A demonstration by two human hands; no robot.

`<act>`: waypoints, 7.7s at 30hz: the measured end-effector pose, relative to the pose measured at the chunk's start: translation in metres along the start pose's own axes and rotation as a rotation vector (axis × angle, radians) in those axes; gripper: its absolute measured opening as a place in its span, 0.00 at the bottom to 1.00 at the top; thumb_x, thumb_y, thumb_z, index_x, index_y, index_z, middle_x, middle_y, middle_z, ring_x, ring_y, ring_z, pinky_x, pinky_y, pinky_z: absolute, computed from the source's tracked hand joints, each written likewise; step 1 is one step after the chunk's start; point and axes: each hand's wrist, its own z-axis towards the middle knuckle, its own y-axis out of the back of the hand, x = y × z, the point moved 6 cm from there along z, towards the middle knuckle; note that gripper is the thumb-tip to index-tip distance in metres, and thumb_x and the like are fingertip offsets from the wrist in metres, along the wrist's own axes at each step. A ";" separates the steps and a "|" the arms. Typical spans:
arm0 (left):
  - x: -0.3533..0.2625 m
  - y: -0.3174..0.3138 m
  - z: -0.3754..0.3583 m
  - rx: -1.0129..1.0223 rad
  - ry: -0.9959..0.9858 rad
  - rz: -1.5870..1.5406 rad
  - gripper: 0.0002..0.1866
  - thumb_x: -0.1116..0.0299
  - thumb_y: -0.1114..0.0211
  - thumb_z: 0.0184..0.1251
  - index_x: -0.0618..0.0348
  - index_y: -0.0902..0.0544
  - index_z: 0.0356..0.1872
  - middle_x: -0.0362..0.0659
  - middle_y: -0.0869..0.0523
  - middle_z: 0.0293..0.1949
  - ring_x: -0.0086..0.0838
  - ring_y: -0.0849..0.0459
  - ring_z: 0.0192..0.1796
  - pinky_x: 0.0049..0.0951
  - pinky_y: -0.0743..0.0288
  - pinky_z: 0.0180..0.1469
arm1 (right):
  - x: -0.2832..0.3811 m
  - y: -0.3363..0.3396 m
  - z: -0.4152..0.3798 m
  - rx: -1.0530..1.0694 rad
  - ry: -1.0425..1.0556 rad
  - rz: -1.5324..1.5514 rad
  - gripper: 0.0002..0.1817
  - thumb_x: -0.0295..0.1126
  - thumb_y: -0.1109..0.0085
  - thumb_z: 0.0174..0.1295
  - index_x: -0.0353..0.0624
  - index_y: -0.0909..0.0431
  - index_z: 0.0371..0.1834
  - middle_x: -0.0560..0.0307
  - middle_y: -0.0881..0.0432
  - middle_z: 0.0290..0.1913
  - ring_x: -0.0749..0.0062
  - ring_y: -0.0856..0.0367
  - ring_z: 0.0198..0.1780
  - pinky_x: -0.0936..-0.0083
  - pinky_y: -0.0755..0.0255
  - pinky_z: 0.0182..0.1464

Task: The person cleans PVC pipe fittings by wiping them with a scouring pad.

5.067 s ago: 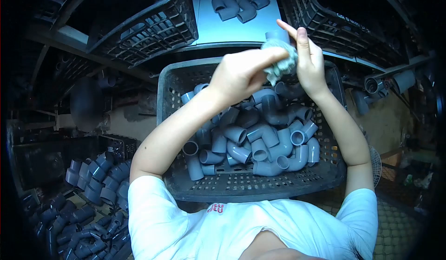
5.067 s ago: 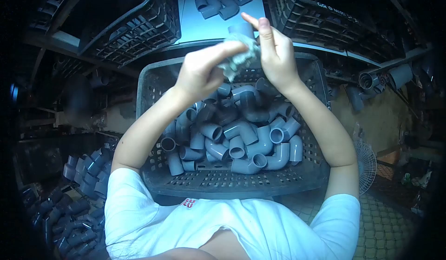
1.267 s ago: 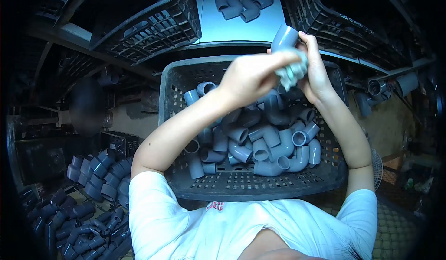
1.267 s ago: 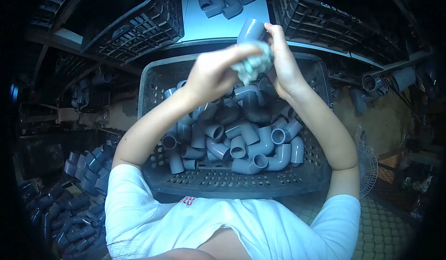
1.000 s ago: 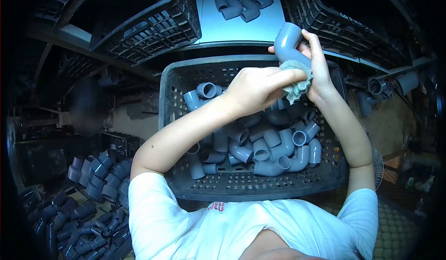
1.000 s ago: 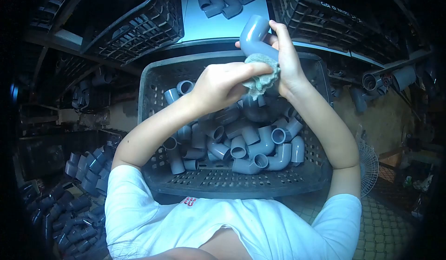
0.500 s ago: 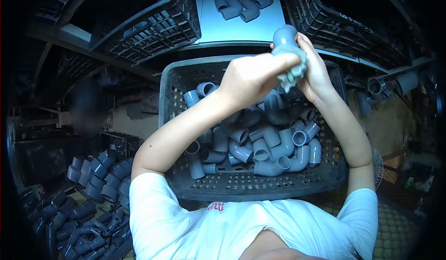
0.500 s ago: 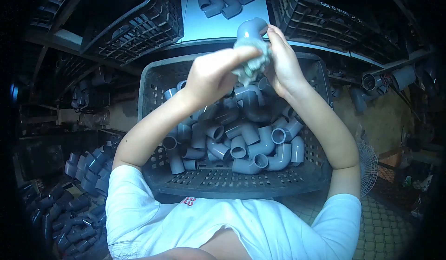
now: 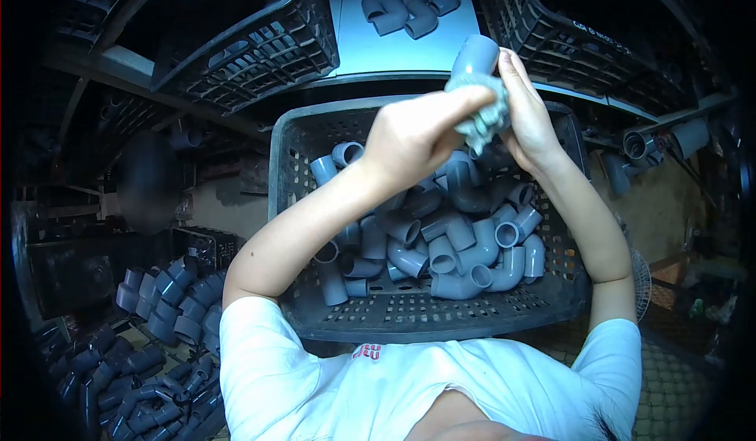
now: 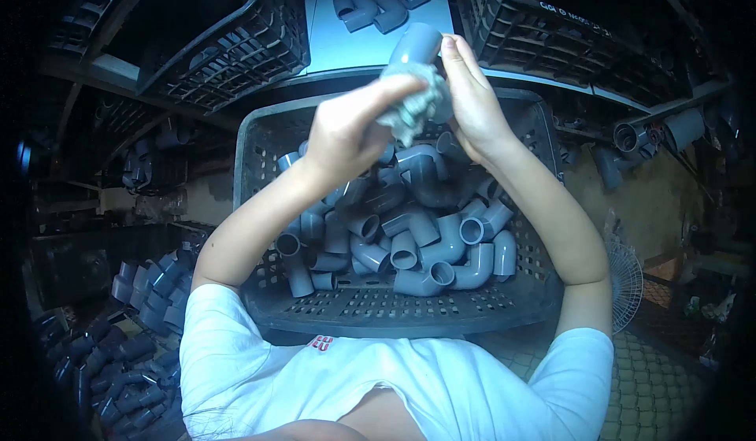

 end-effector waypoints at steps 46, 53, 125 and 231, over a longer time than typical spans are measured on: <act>0.010 0.017 0.001 -0.144 -0.120 -0.072 0.29 0.82 0.31 0.51 0.54 0.15 0.59 0.47 0.09 0.41 0.44 0.08 0.46 0.33 0.14 0.50 | -0.002 -0.012 -0.016 0.226 -0.238 0.200 0.27 0.58 0.56 0.78 0.47 0.24 0.60 0.58 0.14 0.47 0.77 0.13 0.44 0.79 0.17 0.38; 0.008 0.014 0.006 -0.001 -0.099 0.167 0.35 0.87 0.39 0.46 0.49 0.15 0.59 0.49 0.09 0.44 0.42 0.08 0.43 0.36 0.14 0.45 | 0.000 -0.003 -0.008 0.122 -0.190 0.160 0.27 0.55 0.65 0.82 0.52 0.37 0.73 0.55 0.23 0.62 0.74 0.20 0.63 0.66 0.16 0.56; 0.022 0.011 0.006 0.037 0.085 0.142 0.34 0.84 0.36 0.55 0.42 0.19 0.64 0.47 0.10 0.48 0.42 0.09 0.44 0.35 0.15 0.44 | 0.013 0.026 0.011 0.353 -0.093 0.008 0.48 0.33 0.26 0.58 0.34 0.44 0.80 0.48 0.23 0.65 0.68 0.23 0.67 0.69 0.31 0.73; 0.037 0.063 0.027 -0.329 0.253 -0.131 0.17 0.81 0.37 0.64 0.61 0.17 0.55 0.44 0.19 0.50 0.28 0.17 0.50 0.27 0.24 0.55 | 0.028 -0.021 0.001 0.308 -0.171 -0.057 0.23 0.50 0.51 0.79 0.43 0.25 0.63 0.58 0.20 0.56 0.74 0.20 0.56 0.67 0.26 0.61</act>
